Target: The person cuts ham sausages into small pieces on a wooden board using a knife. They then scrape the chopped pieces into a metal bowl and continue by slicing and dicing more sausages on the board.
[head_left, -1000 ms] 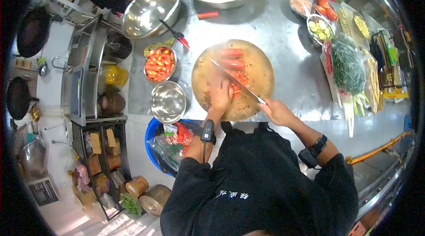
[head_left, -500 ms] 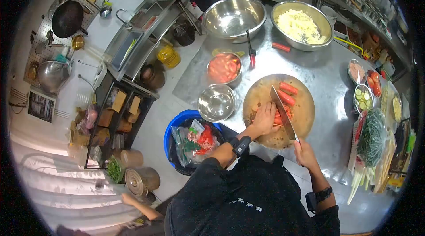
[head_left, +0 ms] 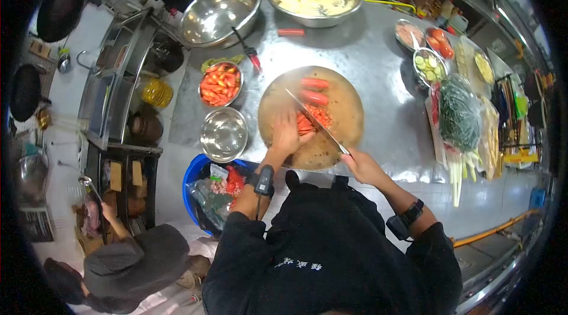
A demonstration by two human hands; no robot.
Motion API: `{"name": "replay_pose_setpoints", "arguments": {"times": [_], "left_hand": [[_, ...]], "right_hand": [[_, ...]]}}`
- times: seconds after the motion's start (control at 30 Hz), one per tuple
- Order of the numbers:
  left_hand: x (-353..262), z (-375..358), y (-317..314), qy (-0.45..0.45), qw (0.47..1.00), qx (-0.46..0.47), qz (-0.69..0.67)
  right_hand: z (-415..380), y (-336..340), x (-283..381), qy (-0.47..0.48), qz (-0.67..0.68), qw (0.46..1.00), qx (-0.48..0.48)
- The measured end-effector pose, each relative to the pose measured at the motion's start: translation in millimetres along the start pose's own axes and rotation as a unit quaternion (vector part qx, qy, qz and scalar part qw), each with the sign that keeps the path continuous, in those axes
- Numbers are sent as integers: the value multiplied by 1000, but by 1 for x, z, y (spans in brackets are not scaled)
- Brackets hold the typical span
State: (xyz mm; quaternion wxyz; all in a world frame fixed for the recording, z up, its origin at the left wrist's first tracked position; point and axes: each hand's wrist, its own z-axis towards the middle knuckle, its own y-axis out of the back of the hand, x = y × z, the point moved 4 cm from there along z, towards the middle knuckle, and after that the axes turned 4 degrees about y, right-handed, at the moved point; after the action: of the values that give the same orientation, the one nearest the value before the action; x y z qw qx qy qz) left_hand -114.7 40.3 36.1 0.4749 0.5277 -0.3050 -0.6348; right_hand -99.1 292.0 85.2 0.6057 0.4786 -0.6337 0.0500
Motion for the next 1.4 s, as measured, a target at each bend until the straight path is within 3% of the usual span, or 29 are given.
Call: {"name": "replay_pose_setpoints", "arguments": {"times": [0.1, 0.23, 0.47, 0.57, 0.63, 0.73, 0.8, 0.87, 1.0, 1.1, 1.17, 1.23, 1.3, 1.33, 1.37, 1.4], "left_hand": [[13, 0, -9, 53, 986, -66, -144], [19, -1, -19, 20, 994, -31, -101], [13, 3, -19, 8, 993, -70, -99], [14, 2, -23, 2, 990, -87, -112], [14, 1, -20, 15, 990, -83, -115], [13, -1, -22, 33, 990, -61, -124], [18, -1, -34, 149, 957, 65, -240], [20, -4, -42, 47, 997, -41, -44], [11, 0, -19, 2, 986, -147, -80], [11, 1, -17, 8, 982, -143, -123], [16, 2, -26, 25, 988, -91, -125], [24, 2, -38, 41, 992, -20, -115], [29, -12, -79, -31, 987, -14, 158], [23, -13, -64, -25, 994, -18, 100], [28, -12, -67, -9, 1000, 12, 25], [20, -6, -31, 74, 985, -14, -155]], "right_hand": [[2, 2, 6, -10, 13, 1000, 5], [-1, 16, 22, -18, 20, 1000, 10], [-14, 35, 62, -18, -46, 998, 37], [10, 6, 18, 32, -71, 997, 22], [14, 1, 17, -1, -52, 998, 39], [16, 2, 9, 4, -22, 1000, 6], [19, 6, 11, 13, -16, 1000, -9], [13, 20, 18, -21, -74, 996, 38], [-9, 31, 62, -87, 23, 995, 46], [12, -1, -2, -41, -3, 998, 36], [26, -10, -33, -44, -35, 998, 30], [27, -10, -12, -56, 0, 998, 23], [29, -3, -9, -60, 4, 998, 26], [22, 9, 11, 31, -26, 999, -20], [18, 19, 29, -51, 9, 998, 30], [12, 24, 41, -82, 37, 995, 45]]}}
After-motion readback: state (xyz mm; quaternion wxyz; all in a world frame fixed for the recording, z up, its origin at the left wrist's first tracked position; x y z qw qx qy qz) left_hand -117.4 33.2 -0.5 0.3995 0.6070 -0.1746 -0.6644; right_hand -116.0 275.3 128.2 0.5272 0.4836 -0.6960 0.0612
